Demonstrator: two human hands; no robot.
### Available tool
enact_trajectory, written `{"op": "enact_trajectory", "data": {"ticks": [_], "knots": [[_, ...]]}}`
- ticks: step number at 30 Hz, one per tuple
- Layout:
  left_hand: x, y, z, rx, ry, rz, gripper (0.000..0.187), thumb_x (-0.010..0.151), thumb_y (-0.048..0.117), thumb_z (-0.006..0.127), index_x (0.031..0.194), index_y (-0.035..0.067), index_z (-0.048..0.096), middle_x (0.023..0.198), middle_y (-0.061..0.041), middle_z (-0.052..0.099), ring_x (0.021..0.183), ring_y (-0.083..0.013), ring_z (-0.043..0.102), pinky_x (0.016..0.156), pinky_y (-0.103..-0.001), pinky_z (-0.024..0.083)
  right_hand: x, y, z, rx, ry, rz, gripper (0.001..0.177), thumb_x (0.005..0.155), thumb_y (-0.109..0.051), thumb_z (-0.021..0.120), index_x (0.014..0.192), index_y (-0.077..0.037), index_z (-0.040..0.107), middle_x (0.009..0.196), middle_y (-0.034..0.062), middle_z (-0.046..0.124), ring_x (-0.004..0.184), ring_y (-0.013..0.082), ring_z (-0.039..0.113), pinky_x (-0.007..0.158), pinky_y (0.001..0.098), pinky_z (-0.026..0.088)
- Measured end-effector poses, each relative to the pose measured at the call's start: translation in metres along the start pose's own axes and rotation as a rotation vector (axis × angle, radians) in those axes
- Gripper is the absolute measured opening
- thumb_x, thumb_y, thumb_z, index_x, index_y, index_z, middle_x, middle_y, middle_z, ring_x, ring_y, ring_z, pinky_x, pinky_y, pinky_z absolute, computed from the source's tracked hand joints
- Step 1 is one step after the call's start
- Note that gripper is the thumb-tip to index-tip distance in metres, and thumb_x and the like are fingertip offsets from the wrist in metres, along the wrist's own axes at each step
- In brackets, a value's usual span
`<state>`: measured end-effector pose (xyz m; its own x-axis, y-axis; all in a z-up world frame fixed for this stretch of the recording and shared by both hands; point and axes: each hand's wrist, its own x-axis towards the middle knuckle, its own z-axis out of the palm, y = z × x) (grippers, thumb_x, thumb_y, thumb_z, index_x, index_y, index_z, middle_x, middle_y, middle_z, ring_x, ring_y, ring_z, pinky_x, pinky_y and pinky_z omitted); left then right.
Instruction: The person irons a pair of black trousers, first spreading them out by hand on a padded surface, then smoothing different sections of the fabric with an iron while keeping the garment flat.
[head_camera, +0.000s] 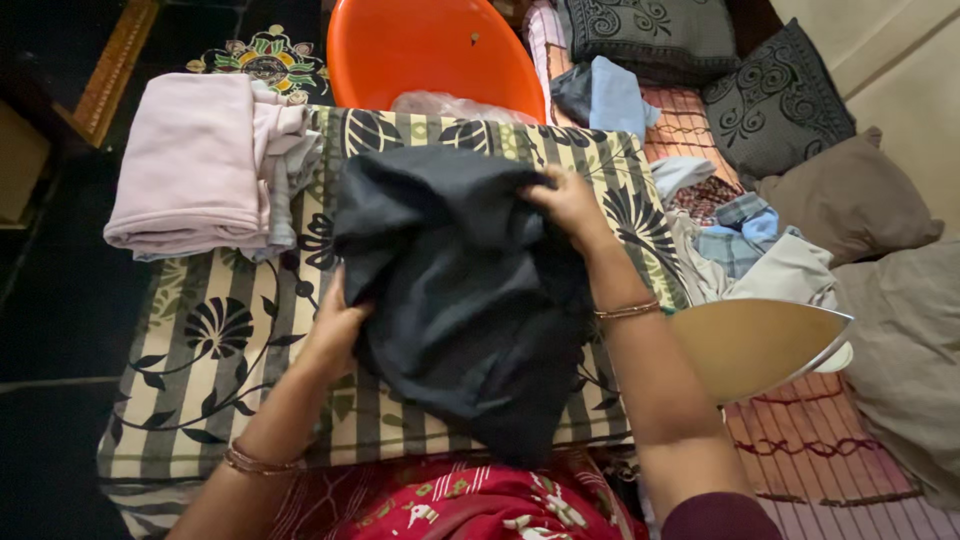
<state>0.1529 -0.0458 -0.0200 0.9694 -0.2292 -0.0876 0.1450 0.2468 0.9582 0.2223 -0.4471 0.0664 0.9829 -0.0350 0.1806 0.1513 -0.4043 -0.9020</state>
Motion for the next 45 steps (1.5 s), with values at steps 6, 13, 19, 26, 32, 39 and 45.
{"op": "enact_trajectory", "data": {"ticks": [6, 13, 19, 26, 32, 39, 45], "knots": [[0.043, 0.052, -0.039, -0.085, 0.156, 0.209, 0.074, 0.077, -0.013, 0.054, 0.147, 0.009, 0.048, 0.134, -0.008, 0.061, 0.119, -0.0215, 0.06, 0.104, -0.035, 0.047, -0.01, -0.075, -0.013, 0.692, 0.137, 0.163, 0.033, 0.099, -0.006, 0.061, 0.131, -0.01, 0.059, 0.117, 0.0095, 0.068, 0.094, 0.0181, 0.069, 0.087, 0.0341, 0.054], [-0.046, 0.079, 0.01, 0.817, 0.254, 0.739, 0.06, 0.098, 0.008, 0.07, 0.151, 0.001, 0.044, 0.153, -0.022, 0.049, 0.143, -0.0364, 0.046, 0.121, -0.043, 0.035, -0.091, -0.071, -0.016, 0.076, 0.396, -0.133, 0.013, 0.1, 0.008, 0.051, 0.102, -0.003, 0.059, 0.1, 0.0074, 0.066, 0.087, 0.0142, 0.066, 0.082, 0.0289, 0.055], [-0.147, 0.066, 0.07, 1.092, -0.402, 0.666, 0.092, 0.067, 0.038, 0.088, 0.145, 0.01, 0.046, 0.153, -0.016, 0.044, 0.145, -0.0346, 0.036, 0.116, -0.059, 0.018, -0.178, -0.046, 0.004, -0.209, 0.508, -0.079, 0.024, 0.091, 0.014, 0.048, 0.101, -0.004, 0.061, 0.094, 0.0061, 0.067, 0.086, 0.0142, 0.065, 0.08, 0.0253, 0.052], [-0.141, 0.037, 0.077, 1.241, -0.385, 0.628, 0.072, 0.068, 0.018, 0.08, 0.137, 0.01, 0.057, 0.147, -0.01, 0.055, 0.141, -0.0287, 0.044, 0.117, -0.054, 0.024, -0.17, -0.028, 0.026, -0.448, 0.318, -0.344, 0.084, 0.074, -0.003, 0.08, 0.148, 0.002, 0.043, 0.136, 0.0265, 0.055, 0.122, 0.0316, 0.054, 0.097, 0.0389, 0.047], [-0.149, 0.067, 0.044, 0.986, -0.264, 0.705, 0.054, 0.064, 0.002, 0.073, 0.118, 0.008, 0.07, 0.126, -0.006, 0.072, 0.128, -0.0279, 0.061, 0.113, -0.047, 0.041, -0.114, 0.016, 0.006, 0.679, 0.55, 0.371, 0.028, 0.104, -0.027, 0.068, 0.109, 0.0, 0.065, 0.085, 0.0148, 0.069, 0.067, 0.0249, 0.065, 0.059, 0.0366, 0.053], [-0.174, 0.109, -0.013, 1.03, -0.031, 0.71, 0.049, 0.067, 0.0, 0.067, 0.114, 0.01, 0.073, 0.121, -0.003, 0.074, 0.124, -0.0246, 0.065, 0.116, -0.046, 0.045, -0.108, -0.091, -0.048, 0.832, 0.463, -0.217, 0.063, 0.106, -0.008, 0.059, 0.155, -0.017, 0.021, 0.142, 0.018, 0.06, 0.111, 0.0216, 0.073, 0.099, 0.0364, 0.063], [-0.179, 0.096, -0.02, 1.013, -0.004, 0.765, 0.047, 0.067, 0.01, 0.075, 0.114, 0.011, 0.071, 0.12, -0.004, 0.072, 0.124, -0.0251, 0.062, 0.114, -0.046, 0.038, -0.145, -0.071, -0.02, -0.532, 0.217, 0.156, 0.099, 0.093, -0.034, 0.072, 0.166, -0.015, 0.008, 0.139, 0.0272, 0.062, 0.106, 0.0406, 0.067, 0.091, 0.0463, 0.052]]}}
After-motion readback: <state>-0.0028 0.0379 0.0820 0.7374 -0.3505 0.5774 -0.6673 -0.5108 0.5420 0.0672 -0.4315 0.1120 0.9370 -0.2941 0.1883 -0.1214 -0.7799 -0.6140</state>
